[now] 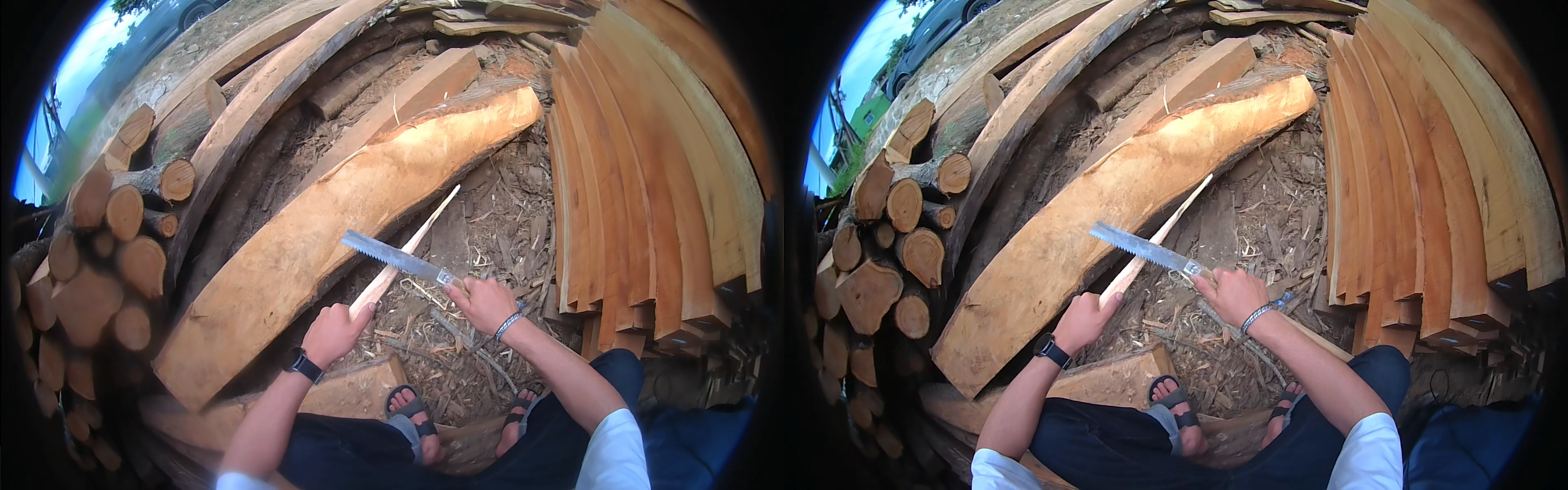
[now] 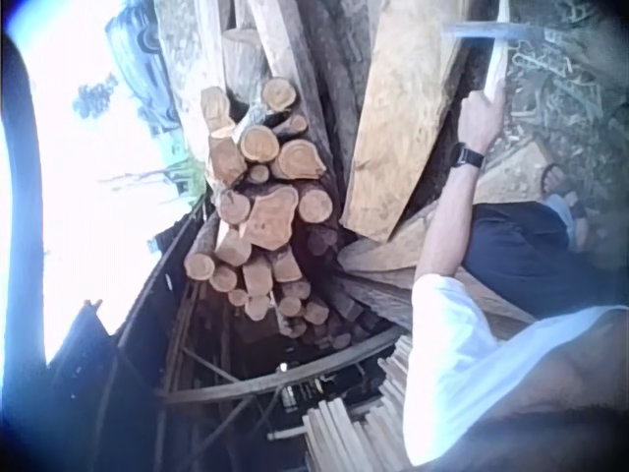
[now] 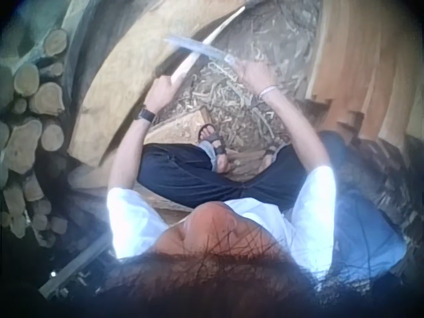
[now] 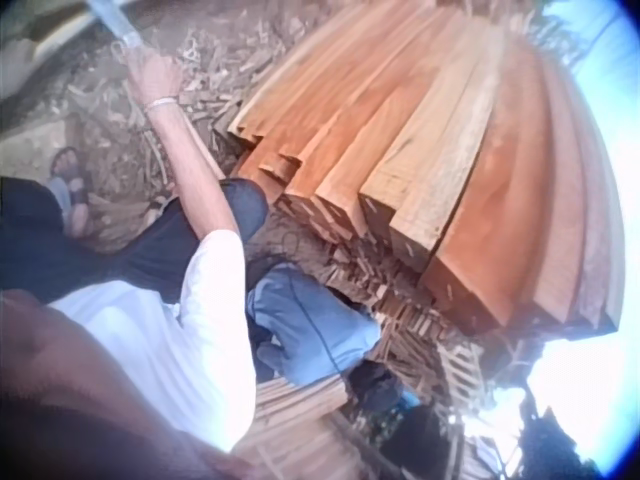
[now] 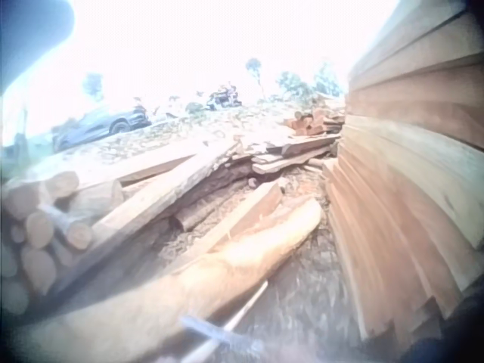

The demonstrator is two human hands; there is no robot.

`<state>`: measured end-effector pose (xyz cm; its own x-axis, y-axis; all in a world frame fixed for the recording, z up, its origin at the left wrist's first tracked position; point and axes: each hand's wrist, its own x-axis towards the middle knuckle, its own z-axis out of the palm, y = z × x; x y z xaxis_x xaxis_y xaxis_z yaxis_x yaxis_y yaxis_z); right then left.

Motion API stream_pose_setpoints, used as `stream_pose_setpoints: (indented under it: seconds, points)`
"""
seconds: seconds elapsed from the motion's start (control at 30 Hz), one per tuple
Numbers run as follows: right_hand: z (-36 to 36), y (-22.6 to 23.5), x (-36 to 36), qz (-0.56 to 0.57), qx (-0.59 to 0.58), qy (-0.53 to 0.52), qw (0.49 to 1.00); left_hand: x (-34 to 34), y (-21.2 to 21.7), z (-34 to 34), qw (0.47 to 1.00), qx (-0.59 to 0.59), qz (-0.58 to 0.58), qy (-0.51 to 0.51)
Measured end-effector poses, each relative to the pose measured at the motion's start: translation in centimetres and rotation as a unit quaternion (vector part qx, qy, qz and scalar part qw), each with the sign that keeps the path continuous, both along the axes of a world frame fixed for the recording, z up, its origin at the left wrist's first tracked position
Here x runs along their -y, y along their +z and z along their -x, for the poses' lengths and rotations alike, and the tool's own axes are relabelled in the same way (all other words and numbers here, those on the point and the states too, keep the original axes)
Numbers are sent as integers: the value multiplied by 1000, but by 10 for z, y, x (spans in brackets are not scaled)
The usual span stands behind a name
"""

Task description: The person uses a saw-like tool to shave thin layers off a piece of wood held in their left hand, working the tool along the wood's length.

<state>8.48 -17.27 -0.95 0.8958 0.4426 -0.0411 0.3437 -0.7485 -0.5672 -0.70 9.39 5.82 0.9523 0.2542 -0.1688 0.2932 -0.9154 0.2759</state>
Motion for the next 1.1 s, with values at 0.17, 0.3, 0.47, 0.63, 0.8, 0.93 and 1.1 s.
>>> stream_pose_setpoints:
  seconds: [0.17, 0.3, 0.47, 0.63, 0.8, 0.93, 1.1]
  points:
    - [-25, 1, 10, -28, -21, -57, 998, 5, 11, -6, 999, -49, 13, -4]
    - [-9, 0, 6, -5, -8, -20, 1000, 0, 5, -2, 998, -47, 35, -9]
    - [-16, 6, 6, 13, 41, -13, 999, 5, 7, -7, 998, -36, 47, -2]
    - [-4, 1, 1, -21, 16, -31, 999, -4, -1, -1, 998, -23, 57, -7]
    - [-24, -3, 9, -28, 6, -66, 997, 4, 7, -5, 998, -54, 38, 1]
    - [-17, 1, 7, 10, 11, -32, 999, 4, 7, -2, 998, -53, 23, 6]
    - [-21, -5, 8, -8, 29, -52, 998, 12, 13, -4, 999, -36, -18, -14]
